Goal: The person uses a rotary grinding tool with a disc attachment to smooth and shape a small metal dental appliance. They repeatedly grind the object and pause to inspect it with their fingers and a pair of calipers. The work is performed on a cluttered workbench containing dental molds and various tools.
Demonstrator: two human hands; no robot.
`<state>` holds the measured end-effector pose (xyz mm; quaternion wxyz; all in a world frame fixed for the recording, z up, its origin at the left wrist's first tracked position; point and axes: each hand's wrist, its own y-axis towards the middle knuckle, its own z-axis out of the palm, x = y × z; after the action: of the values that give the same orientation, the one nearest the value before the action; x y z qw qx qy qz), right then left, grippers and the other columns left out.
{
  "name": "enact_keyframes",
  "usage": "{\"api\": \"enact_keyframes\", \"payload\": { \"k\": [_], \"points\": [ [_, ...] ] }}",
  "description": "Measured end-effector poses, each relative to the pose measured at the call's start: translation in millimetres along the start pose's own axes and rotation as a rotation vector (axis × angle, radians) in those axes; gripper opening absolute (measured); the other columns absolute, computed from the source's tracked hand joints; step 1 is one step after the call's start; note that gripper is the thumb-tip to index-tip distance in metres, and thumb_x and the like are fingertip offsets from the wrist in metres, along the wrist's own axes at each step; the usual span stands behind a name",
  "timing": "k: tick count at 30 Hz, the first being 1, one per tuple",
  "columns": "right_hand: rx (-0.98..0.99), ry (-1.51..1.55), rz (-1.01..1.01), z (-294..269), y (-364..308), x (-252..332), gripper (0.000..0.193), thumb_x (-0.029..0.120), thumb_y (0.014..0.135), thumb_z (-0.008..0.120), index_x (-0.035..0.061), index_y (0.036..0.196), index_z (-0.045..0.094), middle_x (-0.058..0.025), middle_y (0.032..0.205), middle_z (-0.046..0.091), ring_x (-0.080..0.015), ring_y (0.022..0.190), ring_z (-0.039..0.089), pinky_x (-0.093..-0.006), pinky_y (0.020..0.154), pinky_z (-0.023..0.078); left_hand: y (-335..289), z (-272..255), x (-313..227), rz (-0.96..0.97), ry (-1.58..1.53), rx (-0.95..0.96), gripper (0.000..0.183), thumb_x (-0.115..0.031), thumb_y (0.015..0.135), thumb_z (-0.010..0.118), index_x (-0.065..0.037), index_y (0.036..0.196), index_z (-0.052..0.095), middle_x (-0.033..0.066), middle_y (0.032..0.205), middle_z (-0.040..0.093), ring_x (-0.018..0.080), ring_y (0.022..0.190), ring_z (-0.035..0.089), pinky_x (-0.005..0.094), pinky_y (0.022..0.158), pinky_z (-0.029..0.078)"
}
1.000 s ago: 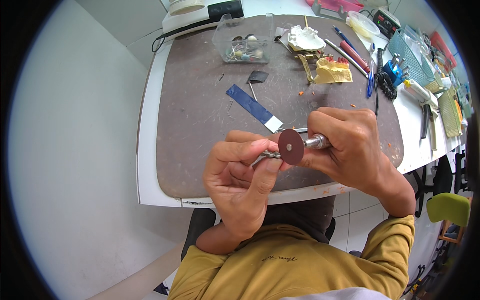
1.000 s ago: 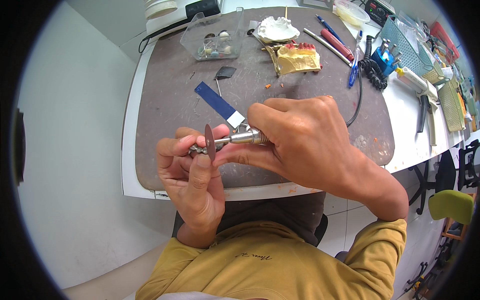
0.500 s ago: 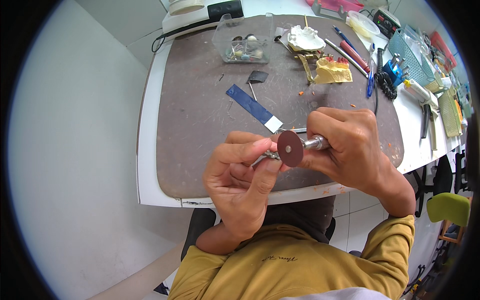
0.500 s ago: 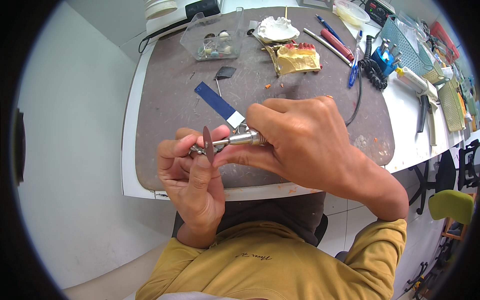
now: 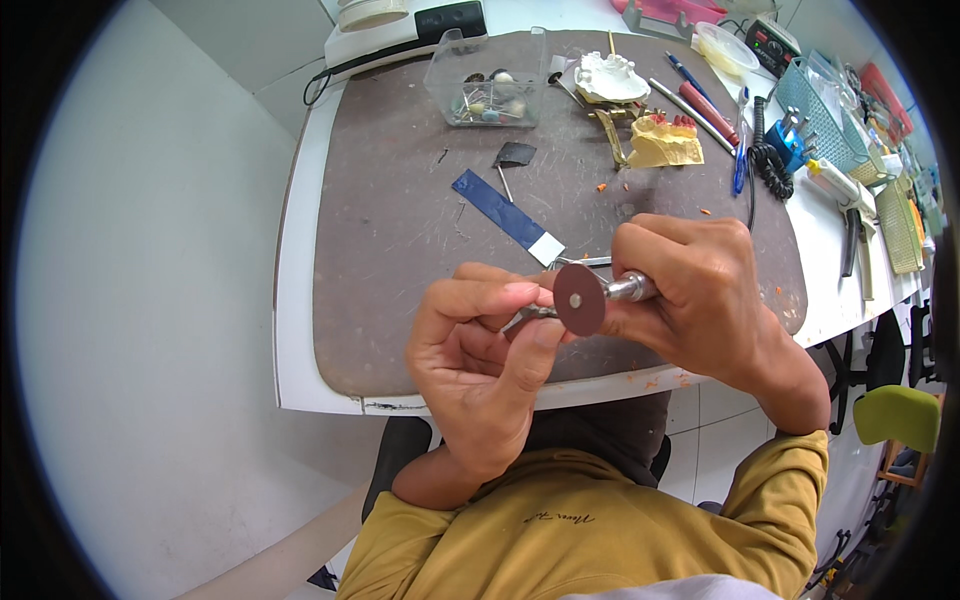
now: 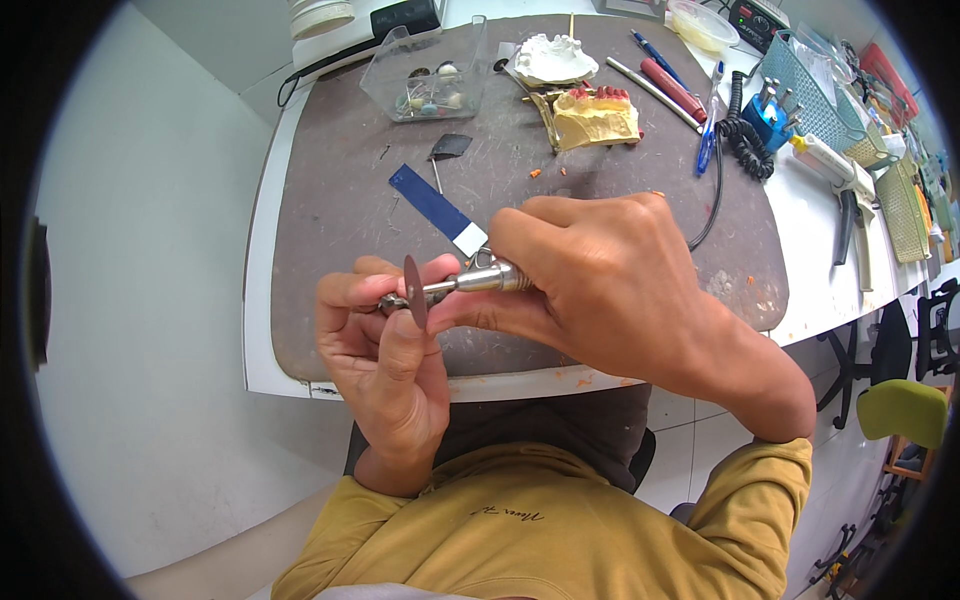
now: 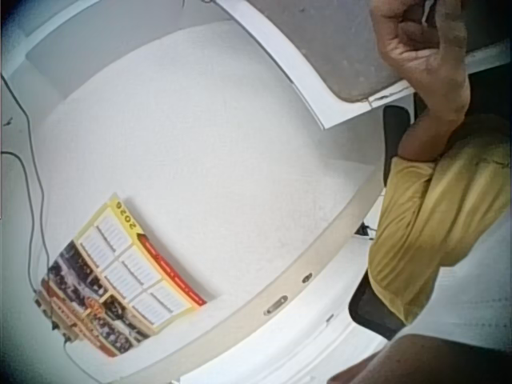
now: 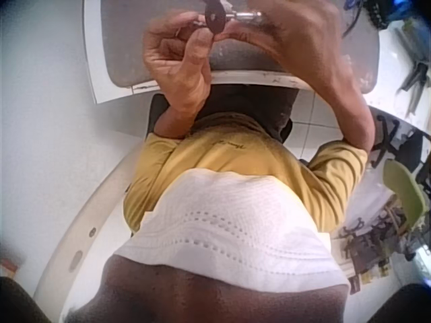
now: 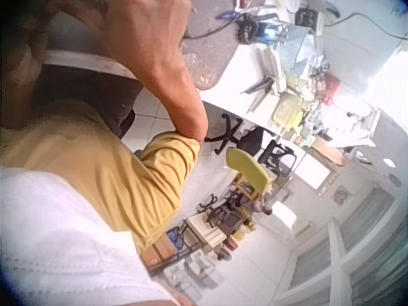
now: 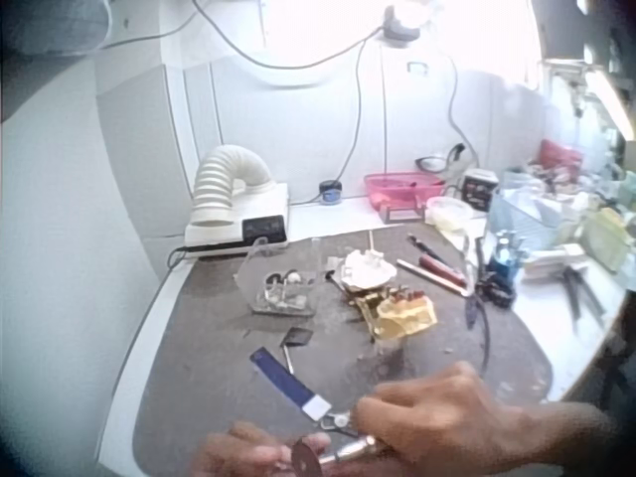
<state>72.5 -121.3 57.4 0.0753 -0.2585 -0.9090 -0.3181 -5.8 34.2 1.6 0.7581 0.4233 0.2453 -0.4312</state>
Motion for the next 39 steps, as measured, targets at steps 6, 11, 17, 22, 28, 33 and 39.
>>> {"api": "enact_keyframes", "payload": {
  "k": [6,11,17,22,28,33,39],
  "points": [
    [-0.070,-0.009,0.052,-5,-2,0,0.048,0.043,0.065,0.081,0.0052,0.067,0.052,-0.0066,0.054,0.047,-0.0203,0.043,0.047,-0.0319,0.041,0.035,4,3,1,-0.043,-0.106,-0.082,0.025,-0.001,0.088,0.063,-0.003,0.109,0.051,0.0112,0.102,0.056,0.0260,0.100,0.063,0.0347,0.088,0.054],
    [-0.077,-0.147,0.229,-23,-7,-5,0.054,0.047,0.061,0.080,0.0036,0.068,0.048,-0.0064,0.055,0.044,-0.0195,0.046,0.042,-0.0308,0.046,0.034,5,1,1,-0.060,-0.187,-0.078,0.024,0.006,0.088,0.059,-0.002,0.109,0.051,0.0171,0.104,0.061,0.0250,0.097,0.064,0.0351,0.086,0.055],
    [0.136,-0.226,0.295,-33,-29,-16,0.033,0.030,0.083,0.070,0.0028,0.081,0.051,-0.0114,0.067,0.057,-0.0272,0.056,0.057,-0.0370,0.054,0.043,4,1,1,-0.099,-0.190,-0.092,0.023,0.005,0.088,0.059,-0.002,0.109,0.052,0.0177,0.104,0.063,0.0249,0.096,0.065,0.0364,0.086,0.055],
    [0.116,-0.243,0.284,-35,-46,-28,0.013,0.007,0.083,0.052,0.0007,0.094,0.051,-0.0149,0.076,0.054,-0.0307,0.067,0.057,-0.0398,0.062,0.045,4,-1,1,-0.097,-0.136,-0.066,0.025,-0.003,0.091,0.060,-0.005,0.114,0.053,0.0084,0.102,0.060,0.0234,0.098,0.064,0.0359,0.087,0.057],
    [0.029,-0.420,0.193,-31,-56,-41,0.021,0.002,0.085,0.055,0.0031,0.105,0.056,-0.0119,0.084,0.054,-0.0279,0.076,0.057,-0.0384,0.065,0.047,3,-4,3,-0.080,-0.140,-0.032,0.025,-0.004,0.091,0.060,-0.006,0.115,0.053,0.0076,0.102,0.059,0.0218,0.097,0.064,0.0365,0.088,0.056],
    [-0.026,-0.403,0.196,-28,-59,-43,0.024,0.005,0.084,0.061,0.0063,0.108,0.061,-0.0090,0.086,0.057,-0.0262,0.078,0.057,-0.0370,0.066,0.048,3,-2,3,-0.112,-0.164,-0.068,0.025,-0.004,0.091,0.060,-0.006,0.115,0.053,0.0084,0.103,0.059,0.0209,0.097,0.062,0.0366,0.087,0.056],
    [-0.038,-0.369,0.202,-25,-62,-49,0.023,0.009,0.085,0.063,0.0061,0.108,0.063,-0.0071,0.087,0.060,-0.0246,0.078,0.058,-0.0368,0.068,0.048,5,0,2,-0.149,-0.212,-0.073,0.024,-0.003,0.091,0.059,-0.005,0.114,0.051,0.0088,0.103,0.059,0.0201,0.095,0.062,0.0371,0.086,0.055]
  ]
}}
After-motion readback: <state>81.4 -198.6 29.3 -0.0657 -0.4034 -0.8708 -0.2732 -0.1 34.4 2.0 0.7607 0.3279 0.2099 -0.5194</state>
